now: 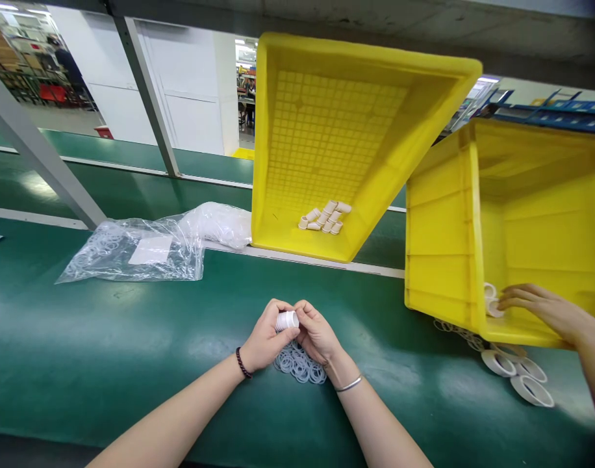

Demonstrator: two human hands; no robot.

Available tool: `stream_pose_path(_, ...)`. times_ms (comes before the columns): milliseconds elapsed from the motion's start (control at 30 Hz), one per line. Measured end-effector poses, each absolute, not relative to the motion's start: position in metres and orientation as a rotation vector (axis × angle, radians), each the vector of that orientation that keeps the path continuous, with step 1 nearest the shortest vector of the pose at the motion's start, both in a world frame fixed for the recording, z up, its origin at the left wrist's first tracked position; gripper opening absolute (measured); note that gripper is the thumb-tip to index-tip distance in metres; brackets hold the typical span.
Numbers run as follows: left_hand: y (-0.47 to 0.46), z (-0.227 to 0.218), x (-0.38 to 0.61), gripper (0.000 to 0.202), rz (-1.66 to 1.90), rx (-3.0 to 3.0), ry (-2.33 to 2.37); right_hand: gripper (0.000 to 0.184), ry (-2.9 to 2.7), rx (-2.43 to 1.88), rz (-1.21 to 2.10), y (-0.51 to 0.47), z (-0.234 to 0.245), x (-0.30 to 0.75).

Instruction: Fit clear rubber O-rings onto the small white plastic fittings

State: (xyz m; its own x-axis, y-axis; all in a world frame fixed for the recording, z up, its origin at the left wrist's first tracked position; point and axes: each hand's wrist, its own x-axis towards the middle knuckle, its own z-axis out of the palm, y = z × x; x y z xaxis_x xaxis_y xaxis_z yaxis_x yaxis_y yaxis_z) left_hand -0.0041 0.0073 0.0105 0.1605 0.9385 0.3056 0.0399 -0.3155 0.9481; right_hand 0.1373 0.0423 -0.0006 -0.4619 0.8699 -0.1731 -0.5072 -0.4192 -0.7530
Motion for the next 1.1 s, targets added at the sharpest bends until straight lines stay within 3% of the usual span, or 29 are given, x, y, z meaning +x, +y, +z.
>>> stream_pose_path(267,0.006,0.012,0.011,0.033,1.358,0.783,0.75,0.02,-1.064,-0.724,1.7,0.044,-0.007,0.133)
stream_pose_path(467,0.003,0.017,0.015,0.035,1.351,0.63,0.722,0.022,-1.312,-0.834,1.41,0.045,-0.009,0.134)
stream_pose_path(633,0.005,0.012,0.013,0.04,1.325,0.644,0.712,0.021,-1.327,-0.814,1.441,0.044,-0.002,0.134)
stream_pose_path(867,0.007,0.015,0.003,0.04,1.291,1.082,0.917,0.028,-1.325,-0.746,1.412,0.046,0.005,0.138)
stream_pose_path(1000,0.022,0.009,-0.02,0.039,1.418,1.603,1.288,0.029,-0.953,-0.723,1.414,0.06,0.004,0.156)
stream_pose_path(1100,0.039,-0.004,-0.041,0.039,1.154,2.082,1.562,0.029,-0.777,-0.835,1.317,0.074,0.005,0.181)
